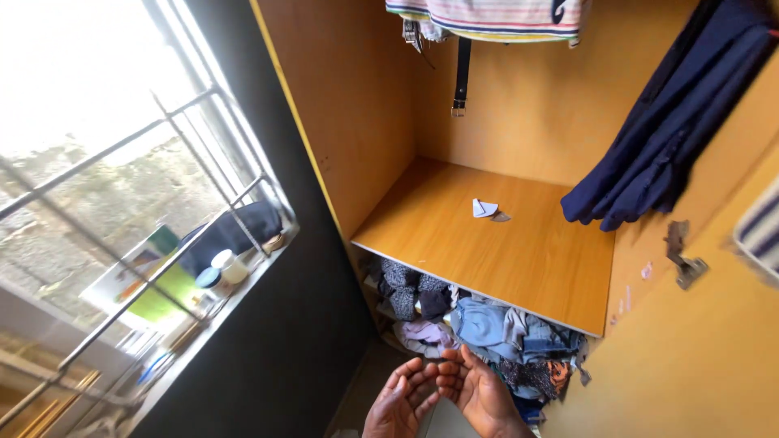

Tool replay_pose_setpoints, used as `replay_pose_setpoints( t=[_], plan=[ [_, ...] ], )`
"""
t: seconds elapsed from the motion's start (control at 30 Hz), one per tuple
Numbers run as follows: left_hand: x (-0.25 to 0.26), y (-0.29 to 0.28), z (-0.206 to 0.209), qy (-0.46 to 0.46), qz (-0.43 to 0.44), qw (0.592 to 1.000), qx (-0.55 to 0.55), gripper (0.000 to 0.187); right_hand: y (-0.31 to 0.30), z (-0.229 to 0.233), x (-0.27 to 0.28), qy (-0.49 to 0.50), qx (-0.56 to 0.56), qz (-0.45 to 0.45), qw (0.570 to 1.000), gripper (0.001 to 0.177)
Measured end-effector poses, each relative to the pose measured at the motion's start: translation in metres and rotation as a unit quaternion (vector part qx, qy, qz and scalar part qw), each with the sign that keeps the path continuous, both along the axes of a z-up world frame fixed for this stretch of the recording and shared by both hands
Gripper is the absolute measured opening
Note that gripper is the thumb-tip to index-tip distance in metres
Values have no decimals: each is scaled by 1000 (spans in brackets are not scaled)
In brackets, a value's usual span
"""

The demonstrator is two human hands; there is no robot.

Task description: Organizing and folding various items of clothing from a closet onto a bed.

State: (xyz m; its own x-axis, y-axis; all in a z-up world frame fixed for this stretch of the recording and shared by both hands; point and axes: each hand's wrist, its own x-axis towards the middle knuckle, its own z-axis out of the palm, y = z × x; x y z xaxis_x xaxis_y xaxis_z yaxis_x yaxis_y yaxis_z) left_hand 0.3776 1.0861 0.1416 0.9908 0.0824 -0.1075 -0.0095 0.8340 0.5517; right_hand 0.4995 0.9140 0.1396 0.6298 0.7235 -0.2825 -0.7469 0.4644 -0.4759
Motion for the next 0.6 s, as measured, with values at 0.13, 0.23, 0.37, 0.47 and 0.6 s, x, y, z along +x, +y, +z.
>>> replay_pose_setpoints(
  t=[0.13, 0.23, 0.37, 0.47, 0.6],
  plan=[
    [52, 33, 9, -13, 17, 1000, 17, 58, 40, -14, 70, -16, -13, -17, 1000, 46],
    [85, 55, 34, 14, 59, 998, 26, 58, 73, -40, 141, -41, -56, -25, 997, 47],
    [146, 88, 53, 64, 113, 991, 27, 57, 117, -120, 256, -71, -110, -31, 991, 48],
    [188, 103, 58, 55, 132, 989, 22, 56, 145, -188, 340, -86, -179, -36, 979, 51],
    [226, 119, 49, 63, 142, 988, 8, 56, 165, -257, 391, -94, -219, -27, 971, 55]
  ],
)
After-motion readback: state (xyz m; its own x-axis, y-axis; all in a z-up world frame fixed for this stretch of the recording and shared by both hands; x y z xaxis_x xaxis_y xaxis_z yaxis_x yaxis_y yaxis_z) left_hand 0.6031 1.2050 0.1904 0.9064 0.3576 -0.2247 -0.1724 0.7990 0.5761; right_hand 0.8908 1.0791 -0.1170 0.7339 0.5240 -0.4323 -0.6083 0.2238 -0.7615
